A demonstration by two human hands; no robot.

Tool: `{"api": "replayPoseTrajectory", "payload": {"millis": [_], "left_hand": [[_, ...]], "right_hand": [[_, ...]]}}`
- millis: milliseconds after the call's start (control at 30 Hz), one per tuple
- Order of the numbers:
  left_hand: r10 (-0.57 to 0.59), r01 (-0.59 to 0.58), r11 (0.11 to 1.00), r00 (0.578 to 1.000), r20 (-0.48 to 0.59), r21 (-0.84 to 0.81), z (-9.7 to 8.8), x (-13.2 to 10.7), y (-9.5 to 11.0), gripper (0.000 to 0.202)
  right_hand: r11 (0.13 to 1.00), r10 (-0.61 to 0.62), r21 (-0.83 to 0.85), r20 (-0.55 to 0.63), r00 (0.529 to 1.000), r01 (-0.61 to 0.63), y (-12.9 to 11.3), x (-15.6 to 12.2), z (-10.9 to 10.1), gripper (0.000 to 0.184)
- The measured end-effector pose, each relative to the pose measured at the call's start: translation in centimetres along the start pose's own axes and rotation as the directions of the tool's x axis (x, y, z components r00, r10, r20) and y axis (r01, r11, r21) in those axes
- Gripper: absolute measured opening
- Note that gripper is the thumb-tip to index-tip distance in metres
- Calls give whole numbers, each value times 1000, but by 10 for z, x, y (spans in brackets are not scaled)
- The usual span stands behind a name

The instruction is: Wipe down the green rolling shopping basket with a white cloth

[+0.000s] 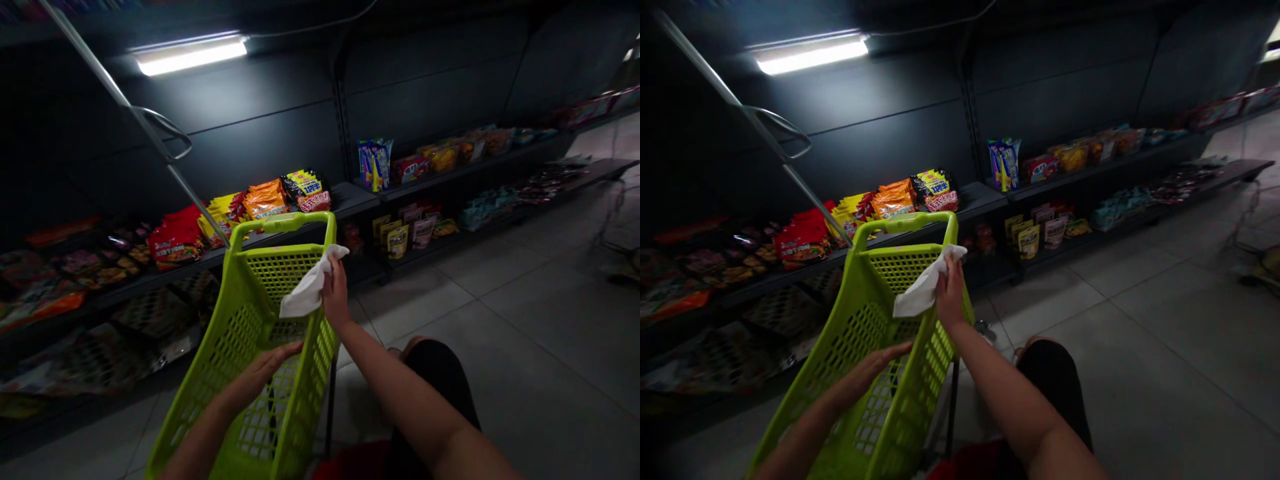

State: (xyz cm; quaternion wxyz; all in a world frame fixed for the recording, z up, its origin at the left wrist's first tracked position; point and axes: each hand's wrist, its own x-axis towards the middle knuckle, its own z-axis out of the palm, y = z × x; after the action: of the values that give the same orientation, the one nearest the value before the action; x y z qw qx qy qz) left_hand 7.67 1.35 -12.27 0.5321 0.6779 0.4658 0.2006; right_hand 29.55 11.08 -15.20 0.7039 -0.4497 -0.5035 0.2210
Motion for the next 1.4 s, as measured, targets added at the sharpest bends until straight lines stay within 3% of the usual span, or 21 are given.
{"api": "replayPoseTrajectory", "payload": {"millis": [33,100,267,333,400,567,667,767,867,933,1033,1067,1100,1167,1233,1300,1400], "left_hand": [[-8,7,1000,999,34,16,2,-6,4,59],[-48,46,998,998,39,38,11,-21,9,58],[-122,141,980,983,-138,138,52,-50,-7,71],[-72,110,973,980,-185,204,61,-56,-17,75],[-40,83,974,979,-200,213,60,-61,-24,78],[-43,69,988,983,-177,140,40,-78,-22,79],[-51,70,992,984,-168,109,36,-82,-17,77],[-54,75,993,978,-203,97,40,-77,-16,75],[-90,90,996,958,-272,-13,40,-65,-14,77],[-142,105,986,939,-312,-131,37,-54,-9,89],[-124,69,984,927,-353,-165,30,-35,6,93],[-76,34,992,926,-370,-118,28,-29,11,91],[-21,0,999,924,-383,-54,27,-23,16,89],[62,-37,997,914,-400,70,27,-12,24,83],[101,-51,989,914,-392,138,29,-3,27,79],[118,-71,988,921,-370,139,30,2,24,76],[114,-103,993,926,-359,51,27,7,17,74]], "right_hand": [[1000,5,-19,-24,1000,-5,-2,2,-2,51],[998,26,-52,-28,999,-27,-8,-22,-8,50],[996,14,-88,195,981,3,-20,-162,-27,45],[997,-22,-69,231,973,39,-19,-186,-29,44],[997,-16,-64,224,974,31,-18,-173,-27,48],[989,58,-142,77,995,-46,-17,-64,-20,56],[981,72,-178,-9,997,-73,-21,-32,-17,59],[983,72,-170,3,997,-70,-26,-53,-12,60],[992,43,-118,71,997,-34,-26,-117,-10,51],[997,-54,-44,208,977,64,-22,-164,-19,44],[970,-243,127,512,824,206,-7,-197,-44,30],[973,-230,130,538,811,190,0,-192,-53,24],[986,-168,89,493,854,143,8,-180,-59,21],[999,28,-26,216,976,-22,23,-140,-62,25],[986,159,-33,-47,986,-160,32,-100,-48,38],[980,197,14,-90,976,-197,29,-85,-22,47],[983,182,28,9,983,-182,2,-123,16,46]]}}
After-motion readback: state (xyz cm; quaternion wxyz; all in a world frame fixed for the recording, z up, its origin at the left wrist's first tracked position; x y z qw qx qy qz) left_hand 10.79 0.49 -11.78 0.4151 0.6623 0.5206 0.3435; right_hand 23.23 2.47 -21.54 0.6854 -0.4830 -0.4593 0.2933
